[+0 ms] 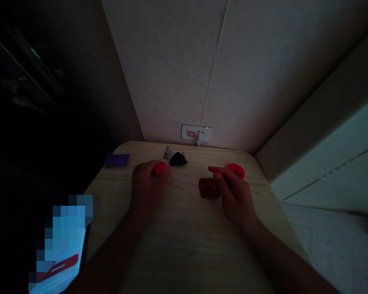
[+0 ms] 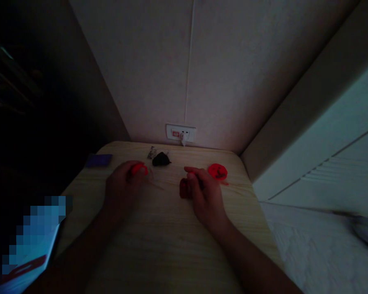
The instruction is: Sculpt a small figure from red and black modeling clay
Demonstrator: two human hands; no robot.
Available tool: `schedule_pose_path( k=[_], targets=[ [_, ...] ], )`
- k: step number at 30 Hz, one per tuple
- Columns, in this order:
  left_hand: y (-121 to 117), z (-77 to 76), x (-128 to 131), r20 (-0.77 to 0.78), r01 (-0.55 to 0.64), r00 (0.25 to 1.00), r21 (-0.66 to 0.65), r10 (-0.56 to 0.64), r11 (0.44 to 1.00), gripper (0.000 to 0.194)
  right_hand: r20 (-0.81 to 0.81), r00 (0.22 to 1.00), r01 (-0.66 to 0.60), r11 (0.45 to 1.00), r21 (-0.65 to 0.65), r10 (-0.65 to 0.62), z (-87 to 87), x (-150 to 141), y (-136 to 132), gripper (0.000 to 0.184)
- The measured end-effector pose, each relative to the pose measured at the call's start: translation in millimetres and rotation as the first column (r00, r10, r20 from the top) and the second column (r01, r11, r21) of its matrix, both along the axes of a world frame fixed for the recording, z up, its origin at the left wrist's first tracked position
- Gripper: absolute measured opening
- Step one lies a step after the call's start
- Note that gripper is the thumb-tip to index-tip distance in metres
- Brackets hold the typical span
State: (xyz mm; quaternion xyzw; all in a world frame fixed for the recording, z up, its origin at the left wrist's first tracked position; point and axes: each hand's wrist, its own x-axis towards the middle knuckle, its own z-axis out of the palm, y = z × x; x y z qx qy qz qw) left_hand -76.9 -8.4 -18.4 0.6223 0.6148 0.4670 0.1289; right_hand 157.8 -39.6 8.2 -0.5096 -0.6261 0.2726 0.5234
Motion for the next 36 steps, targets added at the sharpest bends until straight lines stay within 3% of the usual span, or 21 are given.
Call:
schedule_pose_path(
  k=[3, 7, 16, 22, 26, 32, 36],
  targets=[
    [-1, 0.3, 2, -0.077, 0.041, 0.996, 0.018, -0.040, 0.999, 0.024, -0.043, 0.995, -0.093, 0.996, -0.014, 0.092, 1.4, -3, -3, 0.029],
    [-1, -0.8, 3, -0.124, 0.003, 0.992, 0.035, 0.001, 0.999, 0.023, -0.026, 0.983, -0.184, 0.983, -0.009, 0.184, 0.7, -2, -4, 0.044],
    [1, -5.3, 6, -0.237, 0.038, 0.971, -0.001, -0.037, 0.999, 0.020, 0.013, 0.974, -0.225, 0.974, 0.034, 0.224, 0.9, 5, -2, 0.044],
    [1, -9.9, 6, -0.273, 0.043, 0.960, -0.070, -0.060, 0.997, 0.018, -0.087, 0.967, -0.250, 0.962, -0.110, 0.241, -9.0, 2, -2, 0.026],
    [0, -8.9, 7, -0.266, 0.043, 0.962, -0.060, -0.058, 0.997, 0.019, -0.100, 0.956, -0.288, 0.946, -0.147, 0.275, -17.1, 2, -1, 0.025],
    [-1, -6.3, 8, -0.216, 0.020, 0.976, -0.038, -0.027, 0.999, 0.022, -0.170, 0.943, -0.302, 0.950, -0.076, 0.286, -23.2, -1, 3, 0.028],
    [0, -9.0, 7, -0.207, 0.017, 0.978, 0.002, -0.016, 1.000, 0.020, -0.147, 0.942, -0.318, 0.943, -0.098, 0.302, -23.7, 0, 5, 0.029]
  ],
)
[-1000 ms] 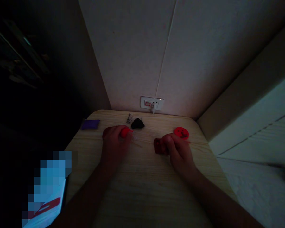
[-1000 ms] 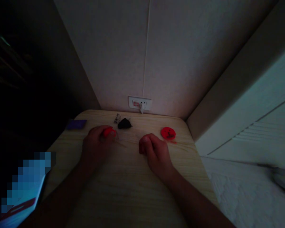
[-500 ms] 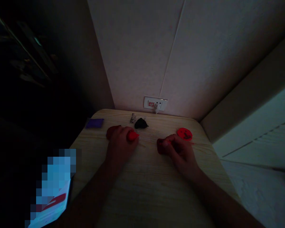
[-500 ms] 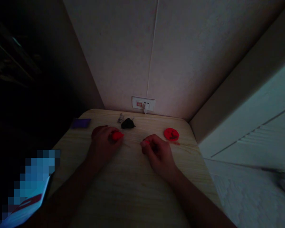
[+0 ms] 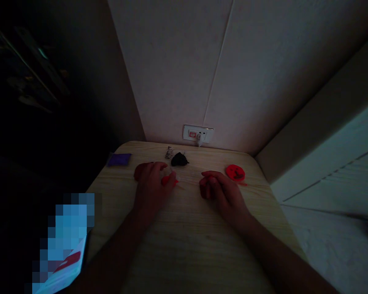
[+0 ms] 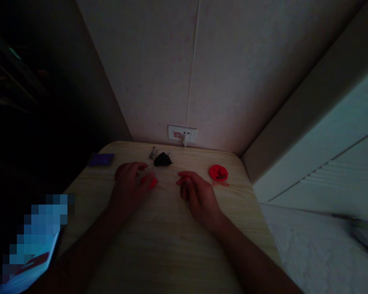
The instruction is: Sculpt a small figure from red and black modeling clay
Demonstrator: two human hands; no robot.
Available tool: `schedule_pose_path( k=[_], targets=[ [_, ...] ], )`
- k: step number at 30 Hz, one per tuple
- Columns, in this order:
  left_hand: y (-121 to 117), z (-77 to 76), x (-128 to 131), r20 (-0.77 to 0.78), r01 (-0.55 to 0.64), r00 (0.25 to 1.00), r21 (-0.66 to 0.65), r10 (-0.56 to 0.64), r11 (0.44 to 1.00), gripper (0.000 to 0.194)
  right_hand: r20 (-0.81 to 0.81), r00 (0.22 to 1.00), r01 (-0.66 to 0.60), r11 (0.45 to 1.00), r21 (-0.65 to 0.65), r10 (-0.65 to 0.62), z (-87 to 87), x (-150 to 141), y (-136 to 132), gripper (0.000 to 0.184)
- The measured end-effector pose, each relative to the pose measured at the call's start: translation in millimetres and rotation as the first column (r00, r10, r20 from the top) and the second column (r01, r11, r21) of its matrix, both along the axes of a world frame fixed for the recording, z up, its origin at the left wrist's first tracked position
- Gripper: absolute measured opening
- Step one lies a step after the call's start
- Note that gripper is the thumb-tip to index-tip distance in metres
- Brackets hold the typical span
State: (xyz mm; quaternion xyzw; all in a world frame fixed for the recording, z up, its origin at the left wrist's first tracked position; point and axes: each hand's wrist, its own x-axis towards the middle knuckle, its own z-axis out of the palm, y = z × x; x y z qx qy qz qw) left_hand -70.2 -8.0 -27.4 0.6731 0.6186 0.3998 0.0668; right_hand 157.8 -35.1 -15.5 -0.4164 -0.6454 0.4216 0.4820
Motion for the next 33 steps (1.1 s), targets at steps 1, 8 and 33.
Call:
schedule_pose_path(
  k=[1, 8, 33],
  targets=[
    [0, -0.7, -1, 0.002, -0.006, 1.000, 0.011, 0.006, 1.000, 0.021, 0.013, 1.000, -0.010, 1.000, -0.007, 0.010, 0.3, 1, 0, 0.028],
    [-3, 5.3, -3, 0.132, -0.048, 0.991, 0.104, 0.034, 0.993, 0.022, 0.036, 0.996, 0.080, 0.994, -0.080, -0.077, 6.1, 3, -2, 0.028],
    [2, 27.4, 95, 0.840, 0.583, 0.476, -0.079, -0.261, 0.808, 0.027, -0.164, 0.928, 0.343, 0.939, 0.026, -0.335, 13.6, 13, 13, 0.026]
  ],
)
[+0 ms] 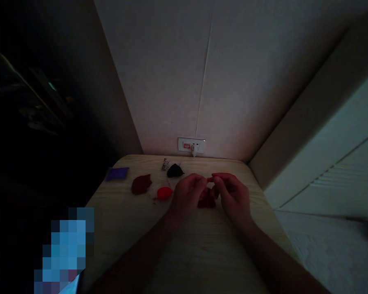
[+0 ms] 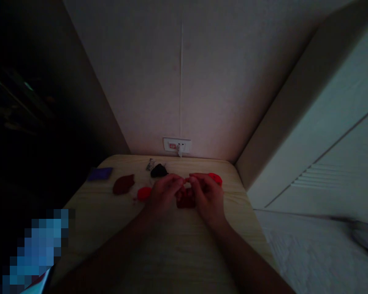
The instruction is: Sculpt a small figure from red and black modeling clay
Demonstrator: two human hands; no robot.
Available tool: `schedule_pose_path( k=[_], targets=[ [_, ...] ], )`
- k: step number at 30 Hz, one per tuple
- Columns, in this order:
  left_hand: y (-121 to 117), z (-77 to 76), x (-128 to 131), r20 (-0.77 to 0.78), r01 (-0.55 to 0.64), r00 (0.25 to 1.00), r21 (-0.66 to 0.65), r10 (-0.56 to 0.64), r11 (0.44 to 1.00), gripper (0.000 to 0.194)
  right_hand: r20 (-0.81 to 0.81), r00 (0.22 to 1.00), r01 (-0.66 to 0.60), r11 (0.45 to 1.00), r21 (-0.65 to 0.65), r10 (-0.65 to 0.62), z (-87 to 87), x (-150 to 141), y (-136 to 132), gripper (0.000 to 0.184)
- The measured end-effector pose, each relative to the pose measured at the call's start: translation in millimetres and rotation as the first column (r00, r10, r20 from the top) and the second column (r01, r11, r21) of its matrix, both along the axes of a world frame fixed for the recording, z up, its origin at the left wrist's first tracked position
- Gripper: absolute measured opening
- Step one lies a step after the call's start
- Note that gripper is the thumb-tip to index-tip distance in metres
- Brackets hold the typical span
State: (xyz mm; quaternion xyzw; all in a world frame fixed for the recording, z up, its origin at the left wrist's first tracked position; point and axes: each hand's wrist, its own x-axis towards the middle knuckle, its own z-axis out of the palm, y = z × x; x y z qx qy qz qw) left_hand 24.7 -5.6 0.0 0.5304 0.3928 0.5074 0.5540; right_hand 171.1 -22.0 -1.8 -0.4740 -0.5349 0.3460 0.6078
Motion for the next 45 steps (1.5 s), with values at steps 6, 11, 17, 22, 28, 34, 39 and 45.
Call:
schedule_pose_path(
  k=[6, 11, 17, 22, 28, 34, 39, 45],
  targets=[
    [-1, -8.9, -18, 0.249, -0.019, 0.968, -0.067, 0.035, 0.998, 0.029, 0.186, 0.982, 0.026, 0.997, 0.071, -0.039, -3.3, 6, 3, 0.018],
    [2, -7.6, -24, 0.268, 0.038, 0.963, -0.093, -0.012, 0.995, 0.028, 0.149, 0.988, -0.043, 0.999, -0.010, 0.044, -3.9, -1, -4, 0.024],
    [1, -12.0, -18, 0.258, 0.073, 0.965, -0.092, -0.047, 0.993, 0.029, 0.162, 0.972, -0.167, 0.986, -0.024, 0.168, -1.6, -5, -7, 0.020],
    [4, -15.8, -20, 0.211, 0.092, 0.974, -0.056, -0.078, 0.994, 0.024, 0.149, 0.972, -0.181, 0.983, -0.037, 0.184, -0.2, -4, -6, 0.023],
    [3, -16.4, -20, 0.174, 0.097, 0.981, -0.039, -0.088, 0.995, 0.021, 0.103, 0.981, -0.158, 0.985, -0.064, 0.164, -0.3, 0, -5, 0.026],
    [3, -13.2, -22, 0.192, 0.069, 0.979, -0.030, -0.062, 0.997, 0.018, 0.139, 0.970, -0.197, 0.980, -0.029, 0.199, -0.6, 3, -5, 0.020],
    [4, -15.8, -21, 0.155, 0.024, 0.988, -0.020, -0.021, 1.000, 0.017, 0.102, 0.983, -0.147, 0.987, -0.072, 0.154, 1.9, 3, -2, 0.023],
    [4, -16.2, -20, 0.100, -0.021, 0.995, -0.016, 0.022, 1.000, 0.014, 0.123, 0.980, -0.147, 0.985, -0.091, 0.158, 2.9, 5, 0, 0.024]
  ],
)
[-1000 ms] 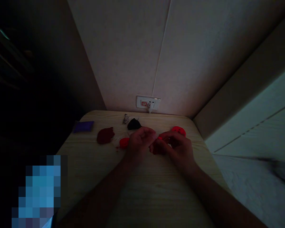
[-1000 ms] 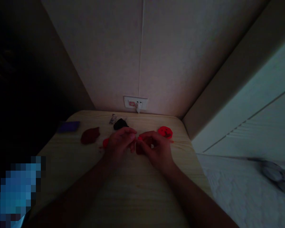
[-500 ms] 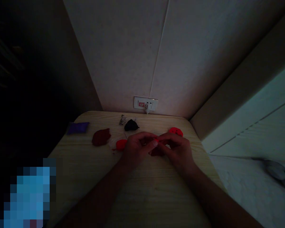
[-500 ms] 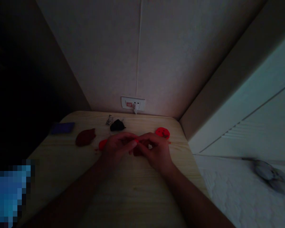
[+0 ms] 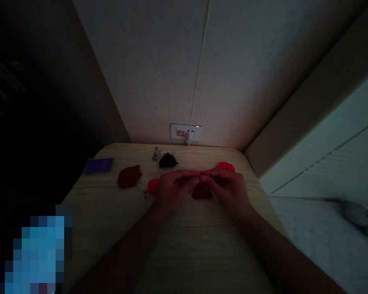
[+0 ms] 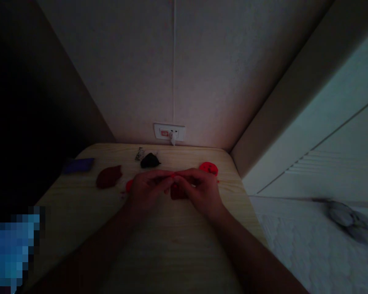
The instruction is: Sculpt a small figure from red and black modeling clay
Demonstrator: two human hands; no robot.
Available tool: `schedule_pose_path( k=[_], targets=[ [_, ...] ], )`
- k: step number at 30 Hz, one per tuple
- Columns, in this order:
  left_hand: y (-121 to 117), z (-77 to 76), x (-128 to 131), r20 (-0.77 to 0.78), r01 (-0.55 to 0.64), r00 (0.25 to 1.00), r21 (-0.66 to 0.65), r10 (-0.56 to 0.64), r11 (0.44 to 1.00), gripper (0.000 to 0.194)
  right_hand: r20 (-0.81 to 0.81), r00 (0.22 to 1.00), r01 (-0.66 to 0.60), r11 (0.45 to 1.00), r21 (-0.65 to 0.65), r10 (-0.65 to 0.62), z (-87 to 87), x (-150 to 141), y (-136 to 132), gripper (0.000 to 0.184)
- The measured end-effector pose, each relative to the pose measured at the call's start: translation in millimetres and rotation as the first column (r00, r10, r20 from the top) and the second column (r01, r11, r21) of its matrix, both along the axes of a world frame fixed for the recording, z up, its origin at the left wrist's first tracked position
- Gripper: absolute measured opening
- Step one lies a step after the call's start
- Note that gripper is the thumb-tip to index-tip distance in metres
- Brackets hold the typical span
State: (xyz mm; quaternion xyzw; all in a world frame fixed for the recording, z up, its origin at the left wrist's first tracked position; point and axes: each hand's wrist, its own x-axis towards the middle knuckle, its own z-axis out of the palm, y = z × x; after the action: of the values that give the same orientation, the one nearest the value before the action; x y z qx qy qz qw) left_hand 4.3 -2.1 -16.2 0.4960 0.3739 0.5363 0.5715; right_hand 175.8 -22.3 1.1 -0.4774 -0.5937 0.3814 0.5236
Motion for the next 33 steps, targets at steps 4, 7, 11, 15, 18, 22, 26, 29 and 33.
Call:
schedule_pose_path(
  k=[4, 7, 11, 15, 18, 22, 26, 29, 33],
  targets=[
    [0.4, -0.2, 0.4, 0.008, -0.010, 1.000, -0.003, 0.010, 1.000, 0.014, 0.031, 0.999, -0.022, 1.000, -0.002, 0.022, -1.0, -0.4, -1.2, 0.025],
    [0.7, -1.1, 0.8, 0.011, -0.002, 1.000, 0.006, 0.002, 1.000, 0.015, 0.038, 0.998, -0.043, 0.999, 0.001, 0.043, -1.6, -1.4, -1.8, 0.024],
    [-0.5, -0.6, 0.1, -0.005, 0.009, 1.000, 0.000, -0.009, 1.000, 0.017, -0.051, 0.997, -0.068, 0.996, -0.063, 0.065, -2.7, -2.3, -0.6, 0.025],
    [-1.9, 1.0, 0.2, 0.024, 0.019, 1.000, -0.014, -0.019, 1.000, 0.019, -0.083, 0.994, -0.074, 0.995, -0.064, 0.069, -3.3, -1.3, 1.5, 0.023],
    [-0.9, 0.9, 1.3, 0.056, 0.022, 0.998, -0.024, -0.020, 0.999, 0.021, -0.005, 0.999, -0.047, 0.999, 0.004, 0.047, -3.1, 0.3, 1.7, 0.017],
    [1.2, -0.4, 1.8, 0.039, 0.025, 0.999, -0.021, -0.024, 0.999, 0.021, 0.052, 0.998, -0.045, 0.997, 0.066, 0.041, -2.6, 1.1, 0.3, 0.014],
    [0.5, -0.2, 1.0, 0.041, 0.013, 0.999, -0.002, -0.013, 1.000, 0.022, -0.003, 0.999, -0.053, 0.997, 0.050, 0.053, -2.6, 0.2, -0.5, 0.016],
    [-0.7, 0.4, 0.7, 0.019, 0.003, 1.000, -0.004, -0.003, 1.000, 0.020, -0.039, 0.998, -0.058, 0.998, 0.005, 0.058, -3.3, -0.2, 0.6, 0.017],
    [-0.2, -1.0, 0.7, 0.048, 0.017, 0.999, 0.009, -0.017, 1.000, 0.022, 0.000, 0.999, -0.053, 0.998, 0.044, 0.053, -4.5, 0.7, 3.9, 0.011]
  ],
)
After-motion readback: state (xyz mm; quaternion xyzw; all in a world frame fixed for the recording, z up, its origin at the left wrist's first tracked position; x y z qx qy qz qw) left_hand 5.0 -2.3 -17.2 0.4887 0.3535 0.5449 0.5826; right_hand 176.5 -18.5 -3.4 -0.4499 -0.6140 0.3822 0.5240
